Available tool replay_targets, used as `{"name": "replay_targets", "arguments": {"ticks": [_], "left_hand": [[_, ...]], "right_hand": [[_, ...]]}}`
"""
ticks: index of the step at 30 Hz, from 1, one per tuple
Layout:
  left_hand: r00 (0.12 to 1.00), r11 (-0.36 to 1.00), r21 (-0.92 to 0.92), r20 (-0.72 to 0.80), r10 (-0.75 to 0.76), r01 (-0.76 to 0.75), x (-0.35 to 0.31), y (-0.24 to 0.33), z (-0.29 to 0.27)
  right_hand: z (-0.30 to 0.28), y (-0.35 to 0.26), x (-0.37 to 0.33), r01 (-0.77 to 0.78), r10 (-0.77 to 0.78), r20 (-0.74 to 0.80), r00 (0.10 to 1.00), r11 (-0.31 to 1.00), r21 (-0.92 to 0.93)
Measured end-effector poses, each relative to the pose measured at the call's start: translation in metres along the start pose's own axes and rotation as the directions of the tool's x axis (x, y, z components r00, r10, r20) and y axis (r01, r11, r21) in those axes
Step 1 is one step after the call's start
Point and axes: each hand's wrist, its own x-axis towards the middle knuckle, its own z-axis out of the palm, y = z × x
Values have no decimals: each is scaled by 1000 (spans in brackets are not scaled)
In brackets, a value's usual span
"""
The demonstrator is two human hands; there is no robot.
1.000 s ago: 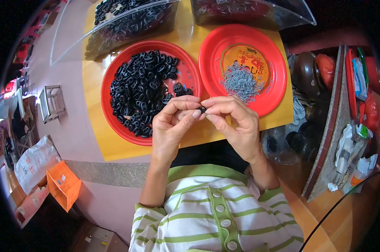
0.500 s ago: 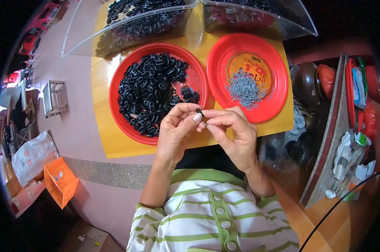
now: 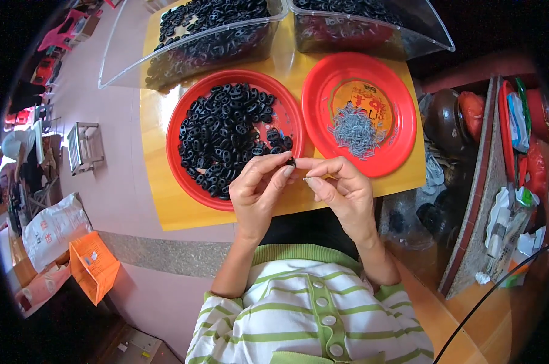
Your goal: The person assembles small black rubber rings by inserting silver clips into them by hand.
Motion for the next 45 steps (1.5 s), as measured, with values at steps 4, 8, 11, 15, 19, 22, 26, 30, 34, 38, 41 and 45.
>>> {"name": "replay_targets", "arguments": {"ticks": [4, 8, 11, 15, 19, 22, 26, 30, 34, 38, 41, 45], "left_hand": [[967, 912, 322, 62, 247, -254, 3, 2, -6], [1000, 996, 94, -16, 8, -7, 1, 2, -15], [966, 920, -308, -9, -257, 241, 3, 1, -19], [925, 781, -509, 94, -367, 362, 6, -3, -26], [917, 769, -510, 123, -379, 386, 7, -5, -29], [913, 793, -465, 101, -394, 394, 8, -4, -28], [921, 836, -390, 105, -376, 386, 10, -1, -25], [929, 866, -339, 114, -351, 368, 10, 0, -25], [930, 877, -309, 110, -351, 367, 8, 2, -28], [929, 889, -269, 119, -351, 371, 8, 6, -28], [927, 887, -270, 130, -353, 376, 8, 6, -25], [925, 876, -298, 134, -355, 379, 5, 1, -25]], "right_hand": [[3, -2, 6, -79, 78, 40, 996, 996, 32], [9, 0, 17, -28, 31, 44, 999, 998, -53], [10, 6, 30, 112, -103, 58, 993, 977, -179], [8, 7, 45, 166, -139, 110, 984, 941, -295], [18, 0, 49, 1, 31, 134, 990, 973, -233], [17, 2, 52, 59, -13, 154, 988, 953, -297], [10, -3, 54, 45, 29, 184, 982, 922, -384], [9, -6, 56, 110, -13, 218, 976, 891, -441], [10, -9, 57, 153, -15, 259, 966, 840, -521], [12, -14, 57, 169, -1, 290, 957, 815, -554], [15, -12, 53, 234, -72, 298, 952, 798, -555], [15, -2, 46, 170, -64, 224, 973, 852, -496]]}}
